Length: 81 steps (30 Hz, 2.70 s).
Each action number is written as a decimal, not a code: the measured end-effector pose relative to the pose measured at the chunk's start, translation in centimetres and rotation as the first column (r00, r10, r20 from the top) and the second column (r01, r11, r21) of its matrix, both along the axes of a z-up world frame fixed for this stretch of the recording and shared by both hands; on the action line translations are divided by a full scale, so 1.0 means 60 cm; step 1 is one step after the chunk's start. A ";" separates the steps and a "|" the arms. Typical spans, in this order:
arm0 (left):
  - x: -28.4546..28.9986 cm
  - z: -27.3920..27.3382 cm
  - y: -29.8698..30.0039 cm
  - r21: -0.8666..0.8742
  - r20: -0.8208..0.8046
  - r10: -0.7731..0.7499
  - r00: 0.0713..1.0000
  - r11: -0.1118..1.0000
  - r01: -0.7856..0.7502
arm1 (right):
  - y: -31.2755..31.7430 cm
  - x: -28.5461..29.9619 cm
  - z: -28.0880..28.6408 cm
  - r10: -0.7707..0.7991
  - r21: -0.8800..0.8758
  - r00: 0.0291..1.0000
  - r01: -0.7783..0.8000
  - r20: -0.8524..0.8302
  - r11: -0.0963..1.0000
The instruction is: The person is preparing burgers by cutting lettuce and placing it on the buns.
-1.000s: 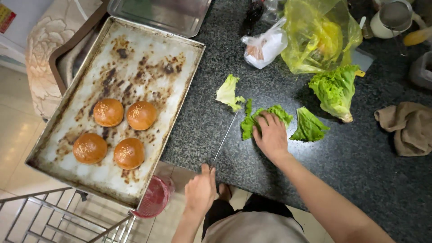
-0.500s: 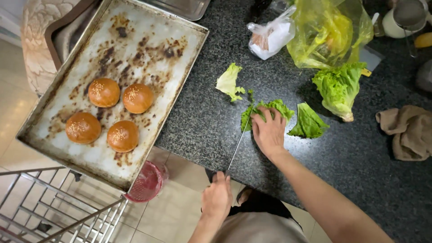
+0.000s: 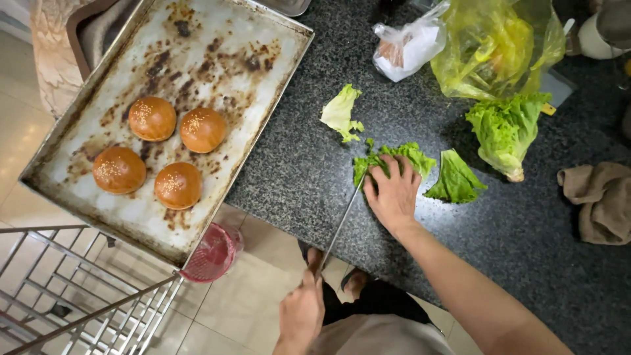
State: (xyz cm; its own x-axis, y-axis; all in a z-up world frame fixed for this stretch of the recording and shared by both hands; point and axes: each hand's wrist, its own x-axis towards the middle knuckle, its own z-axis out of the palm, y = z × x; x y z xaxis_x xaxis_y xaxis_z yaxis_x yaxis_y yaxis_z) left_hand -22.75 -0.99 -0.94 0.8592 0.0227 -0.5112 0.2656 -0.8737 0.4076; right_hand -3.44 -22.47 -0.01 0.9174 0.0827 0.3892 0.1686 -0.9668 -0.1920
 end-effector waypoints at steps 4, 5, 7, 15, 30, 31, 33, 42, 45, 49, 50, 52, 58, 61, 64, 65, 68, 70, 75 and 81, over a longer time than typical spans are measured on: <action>0.064 0.017 0.009 0.080 0.135 -0.018 0.991 0.997 0.007 | -0.007 -0.001 -0.001 0.007 0.043 0.997 -0.004 -0.073 0.999; 0.076 0.020 0.014 0.044 0.213 -0.017 0.977 0.999 0.007 | -0.012 -0.003 -0.001 0.019 0.106 0.992 -0.006 -0.126 0.994; 0.094 0.038 0.031 0.030 0.243 -0.030 0.970 0.999 0.023 | -0.030 -0.010 0.019 0.053 0.290 0.991 -0.016 -0.120 0.957; 0.189 0.056 0.021 0.104 0.367 -0.089 0.926 0.993 0.054 | -0.124 -0.059 0.020 -0.403 0.265 0.849 0.498 -0.341 0.825; 0.335 0.017 -0.022 0.259 0.593 -0.291 0.750 0.952 0.165 | -0.155 0.034 -0.082 -0.332 0.449 0.696 0.685 -0.637 0.574; 0.341 0.024 -0.018 0.221 0.621 -0.281 0.732 0.958 0.180 | -0.151 0.036 -0.046 -0.198 0.717 0.781 0.623 -0.592 0.313; 0.359 0.051 -0.021 0.180 0.655 -0.272 0.705 0.962 0.205 | -0.149 0.043 0.027 -0.106 0.876 0.870 0.483 -0.481 -0.007; 0.438 0.225 -0.082 -0.855 0.320 0.135 0.938 0.467 0.225 | -0.078 0.071 0.246 -0.080 0.927 0.957 0.246 -0.278 -0.284; 0.444 0.285 -0.087 -0.957 -0.121 0.085 0.989 0.253 -0.139 | -0.067 0.077 0.255 -0.167 0.976 0.972 0.138 -0.166 -0.170; 0.461 0.261 -0.100 -0.943 -0.290 -0.006 0.957 0.174 -0.285 | -0.040 0.079 0.261 -0.221 0.998 0.974 0.059 -0.059 -0.009; 0.467 0.252 -0.108 -0.938 -0.329 -0.020 0.944 0.119 -0.325 | -0.035 0.082 0.260 -0.230 0.998 0.973 0.031 -0.019 0.049; 0.480 0.234 -0.115 -0.950 -0.295 0.042 0.955 0.097 -0.297 | -0.009 0.086 0.274 -0.234 0.998 0.971 0.046 -0.053 -0.036; 0.519 0.179 -0.101 -0.909 0.021 0.170 0.985 0.415 -0.052 | -0.013 0.071 0.232 -0.219 0.906 0.929 0.201 -0.297 -0.372; 0.535 0.074 -0.114 -0.703 0.196 -0.020 0.980 0.694 0.154 | -0.043 0.051 0.150 -0.237 0.852 0.861 0.335 -0.451 -0.402; 0.530 -0.012 -0.133 -0.445 0.234 -0.272 0.933 0.824 0.352 | -0.084 0.008 0.015 -0.301 0.815 0.758 0.534 -0.579 -0.223; 0.524 -0.031 -0.138 -0.340 0.206 -0.378 0.903 0.837 0.428 | -0.101 -0.010 -0.038 -0.361 0.768 0.704 0.639 -0.612 -0.056; 0.504 -0.001 -0.144 -0.290 0.157 -0.556 0.816 0.764 0.576 | -0.074 -0.037 0.041 -0.477 0.409 0.856 0.515 -0.199 0.753; 0.511 -0.005 -0.156 -0.234 0.132 -0.571 0.810 0.776 0.586 | -0.072 -0.016 0.060 -0.302 0.304 0.950 0.311 -0.076 0.901; 0.529 -0.010 -0.176 -0.101 0.165 -0.601 0.782 0.778 0.620 | -0.065 0.027 0.053 0.136 0.103 0.980 -0.121 -0.148 0.987; 0.504 0.010 -0.141 -0.016 0.334 -0.548 0.767 0.810 0.586 | -0.065 0.031 0.047 0.073 -0.271 0.997 -0.074 -0.015 0.960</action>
